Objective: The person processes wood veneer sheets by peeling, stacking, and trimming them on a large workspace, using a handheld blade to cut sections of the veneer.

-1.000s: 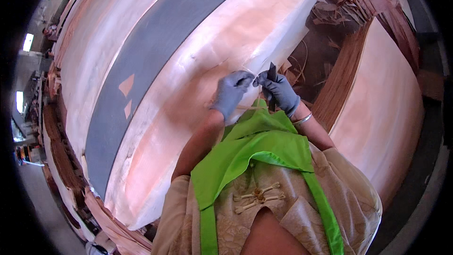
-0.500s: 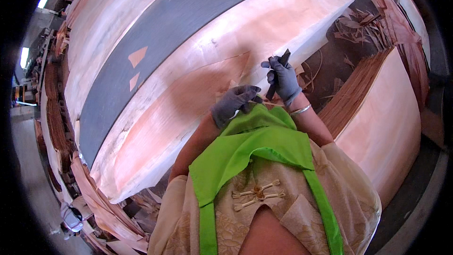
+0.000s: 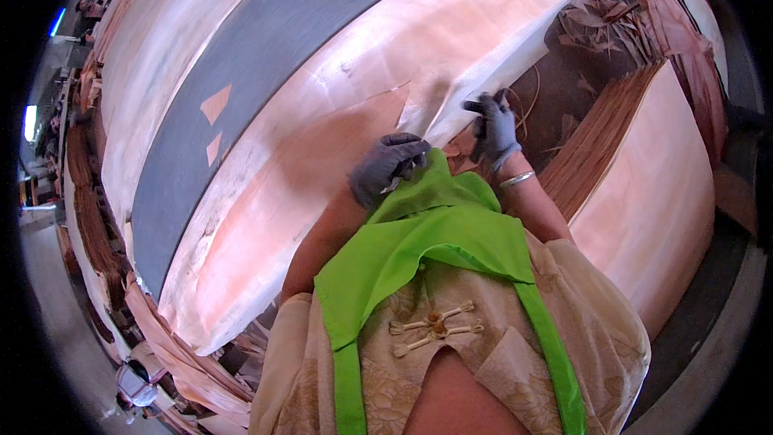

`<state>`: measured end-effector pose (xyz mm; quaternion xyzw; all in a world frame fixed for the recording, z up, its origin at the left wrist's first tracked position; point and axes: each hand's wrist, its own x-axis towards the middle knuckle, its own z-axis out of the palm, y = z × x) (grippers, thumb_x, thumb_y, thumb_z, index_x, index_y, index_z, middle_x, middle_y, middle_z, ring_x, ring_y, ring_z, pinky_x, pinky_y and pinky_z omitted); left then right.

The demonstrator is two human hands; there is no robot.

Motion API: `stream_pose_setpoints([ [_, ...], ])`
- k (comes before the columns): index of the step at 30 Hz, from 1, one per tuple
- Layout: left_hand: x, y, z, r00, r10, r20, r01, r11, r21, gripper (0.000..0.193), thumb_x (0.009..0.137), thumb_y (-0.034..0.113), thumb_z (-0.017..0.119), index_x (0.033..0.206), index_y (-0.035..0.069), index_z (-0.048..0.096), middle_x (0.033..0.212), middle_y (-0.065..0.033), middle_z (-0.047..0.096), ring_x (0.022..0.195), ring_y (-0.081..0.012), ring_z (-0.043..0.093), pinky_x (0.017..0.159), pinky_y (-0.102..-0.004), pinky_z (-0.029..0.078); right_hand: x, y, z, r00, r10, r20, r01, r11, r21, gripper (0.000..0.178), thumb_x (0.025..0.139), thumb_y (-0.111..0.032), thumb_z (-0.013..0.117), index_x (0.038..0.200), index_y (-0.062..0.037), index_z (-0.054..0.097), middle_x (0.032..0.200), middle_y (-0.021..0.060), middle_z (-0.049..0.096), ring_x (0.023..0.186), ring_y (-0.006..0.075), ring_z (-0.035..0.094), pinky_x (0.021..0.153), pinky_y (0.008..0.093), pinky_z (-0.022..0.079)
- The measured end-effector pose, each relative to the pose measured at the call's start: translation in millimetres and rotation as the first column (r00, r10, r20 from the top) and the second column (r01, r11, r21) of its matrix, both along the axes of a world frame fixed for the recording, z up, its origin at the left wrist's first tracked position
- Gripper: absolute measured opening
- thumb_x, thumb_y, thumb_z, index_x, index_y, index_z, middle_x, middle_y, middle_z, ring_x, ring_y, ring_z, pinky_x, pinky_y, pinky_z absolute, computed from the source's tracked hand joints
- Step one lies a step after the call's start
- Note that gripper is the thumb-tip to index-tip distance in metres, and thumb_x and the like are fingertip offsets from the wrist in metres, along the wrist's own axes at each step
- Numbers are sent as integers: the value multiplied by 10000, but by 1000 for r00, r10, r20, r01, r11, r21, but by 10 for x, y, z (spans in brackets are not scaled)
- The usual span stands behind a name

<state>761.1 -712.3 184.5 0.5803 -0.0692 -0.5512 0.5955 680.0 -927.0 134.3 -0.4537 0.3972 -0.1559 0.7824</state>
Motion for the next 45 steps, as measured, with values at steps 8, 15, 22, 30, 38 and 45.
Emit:
stream_pose_setpoints([
  [8, 101, -186, 249, 957, -218, 190, 186, 967, 171, 192, 832, 173, 536, 847, 8, 632, 652, -29, 597, 534, -77, 480, 491, -200, 380, -49, -4, 979, 729, 669, -147, -410, 254, -876, 243, 782, -88, 621, 1021, -63, 583, 915, 87, 621, 721, 191, 598, 642, 284, 469],
  [15, 313, -157, -19, 985, -132, 113, 127, 991, 45, 210, 840, 175, 530, 919, 21, 650, 696, -32, 598, 520, -65, 466, 460, -199, 372, 245, -205, 399, 481, 826, -295, -611, 74, -789, 222, 716, -174, 674, 901, -53, 649, 744, 107, 640, 639, 238, 607, 608, 319, 487],
  [22, 477, 487, -877, 752, 178, 634, -381, 903, 198, 173, 821, 153, 549, 944, 63, 631, 777, -58, 619, 648, -167, 576, 585, -273, 468, 701, -270, -62, 433, 855, -286, -859, 296, -418, 117, 786, -100, 624, 881, -45, 664, 717, 35, 637, 599, 95, 552, 584, 246, 480],
  [30, 312, 432, -1033, -132, -475, 870, -394, 830, 394, 313, 707, 131, 526, 1014, 124, 587, 1013, -95, 546, 862, -294, 528, 683, -405, 440, 1509, -77, -356, 271, 718, -641, -762, -247, -598, 177, 825, -207, 560, 882, -73, 659, 828, 71, 658, 665, 175, 577, 640, 317, 472],
  [38, 258, 390, -1006, -85, -457, 885, -401, 829, 389, 341, 700, 116, 529, 1038, 135, 573, 1070, -100, 521, 912, -300, 511, 717, -407, 433, 1598, -30, -389, 345, 750, -564, -651, -242, -720, 185, 794, -228, 526, 842, -80, 625, 786, 121, 611, 705, 253, 562, 702, 355, 450],
  [45, 262, 378, -1030, -89, -474, 876, -413, 818, 400, 321, 732, 108, 507, 1045, 132, 573, 1082, -101, 531, 946, -307, 518, 719, -416, 443, 1648, -56, -200, 227, 647, -728, -839, -249, -484, 350, 809, -419, 584, 881, -82, 644, 821, 122, 651, 675, 196, 571, 691, 335, 455],
])
